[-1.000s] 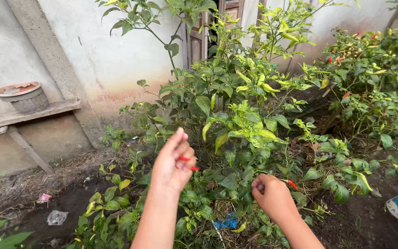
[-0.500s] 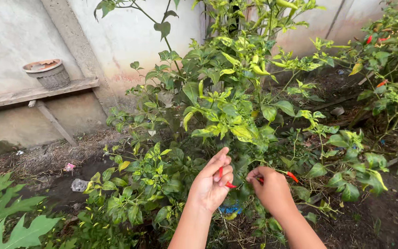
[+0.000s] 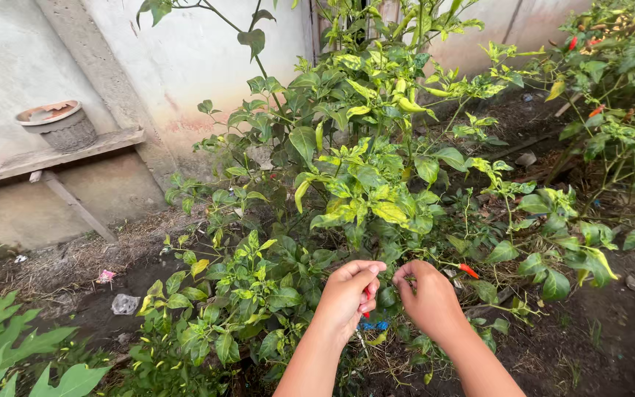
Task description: The person harvests chili peppers by plucking them from plants by hand and collecting them in their hand.
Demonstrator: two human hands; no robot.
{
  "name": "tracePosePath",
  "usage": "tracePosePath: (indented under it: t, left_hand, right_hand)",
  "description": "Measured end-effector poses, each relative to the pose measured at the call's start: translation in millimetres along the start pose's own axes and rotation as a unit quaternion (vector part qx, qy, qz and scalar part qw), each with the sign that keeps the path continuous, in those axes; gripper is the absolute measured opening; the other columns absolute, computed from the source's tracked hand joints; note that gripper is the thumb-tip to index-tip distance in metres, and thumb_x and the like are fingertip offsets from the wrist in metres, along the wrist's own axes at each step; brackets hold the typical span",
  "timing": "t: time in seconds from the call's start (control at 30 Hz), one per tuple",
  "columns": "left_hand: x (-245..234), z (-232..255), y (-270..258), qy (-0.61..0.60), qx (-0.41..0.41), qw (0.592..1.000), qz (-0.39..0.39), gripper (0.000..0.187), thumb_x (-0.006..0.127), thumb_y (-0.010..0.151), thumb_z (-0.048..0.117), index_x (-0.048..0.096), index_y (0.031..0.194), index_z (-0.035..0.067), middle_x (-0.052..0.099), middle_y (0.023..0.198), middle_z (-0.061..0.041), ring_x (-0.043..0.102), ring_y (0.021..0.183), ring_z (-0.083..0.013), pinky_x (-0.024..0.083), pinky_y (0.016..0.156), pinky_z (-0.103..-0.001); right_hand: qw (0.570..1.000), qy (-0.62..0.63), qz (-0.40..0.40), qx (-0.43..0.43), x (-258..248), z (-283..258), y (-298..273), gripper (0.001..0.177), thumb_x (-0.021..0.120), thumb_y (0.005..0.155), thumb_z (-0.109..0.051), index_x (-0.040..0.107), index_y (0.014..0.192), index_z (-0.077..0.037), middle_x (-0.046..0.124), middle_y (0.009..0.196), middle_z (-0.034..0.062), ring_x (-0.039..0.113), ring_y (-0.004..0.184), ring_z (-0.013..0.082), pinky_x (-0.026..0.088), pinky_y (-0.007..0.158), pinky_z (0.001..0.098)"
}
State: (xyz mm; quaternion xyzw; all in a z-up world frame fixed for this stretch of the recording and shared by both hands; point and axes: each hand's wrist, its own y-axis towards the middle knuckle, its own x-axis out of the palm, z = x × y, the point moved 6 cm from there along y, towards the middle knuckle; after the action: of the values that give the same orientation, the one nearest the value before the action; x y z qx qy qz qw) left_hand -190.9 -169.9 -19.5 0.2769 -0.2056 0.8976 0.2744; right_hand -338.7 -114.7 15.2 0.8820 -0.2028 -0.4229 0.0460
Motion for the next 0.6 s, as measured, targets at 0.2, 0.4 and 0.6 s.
tracePosePath:
  t: [0.2, 0.4, 0.6]
  left_hand:
    - [7, -6, 0, -0.048, -0.020, 0.999, -0.015, 0.021, 0.061, 0.098, 0.010, 0.066, 0.112, -0.004, 0.052, 0.067, -0.001, 0.039, 0.053, -0.0066, 0.032, 0.047, -0.024]
    - [28, -21, -17, -0.176, -0.061, 0.979, -0.088, 0.018, 0.062, 0.097, 0.011, 0.066, 0.107, -0.004, 0.052, 0.065, -0.002, 0.043, 0.054, -0.0104, 0.034, 0.049, -0.025]
    - [25, -29, -8, -0.024, -0.050, 0.998, -0.038, 0.017, 0.063, 0.096, 0.011, 0.072, 0.101, -0.003, 0.051, 0.064, -0.001, 0.040, 0.052, -0.0081, 0.033, 0.048, -0.025]
  right_hand:
    - [0.998, -0.038, 0.052, -0.016, -5, -4, -7, 0.011, 0.069, 0.080, -0.008, 0.070, 0.091, -0.005, 0.074, 0.093, 0.0157, 0.071, 0.090, 0.0362, 0.055, 0.080, 0.0448]
    - [0.992, -0.072, 0.097, 0.022, -11, 2, -18, 0.012, 0.068, 0.083, -0.009, 0.072, 0.094, -0.006, 0.073, 0.094, 0.0176, 0.070, 0.090, 0.0386, 0.054, 0.080, 0.0463]
    - [0.992, -0.049, 0.100, 0.051, -10, 16, -14, 0.010, 0.068, 0.085, -0.011, 0.073, 0.092, -0.007, 0.074, 0.094, 0.0162, 0.072, 0.090, 0.0366, 0.056, 0.079, 0.0456]
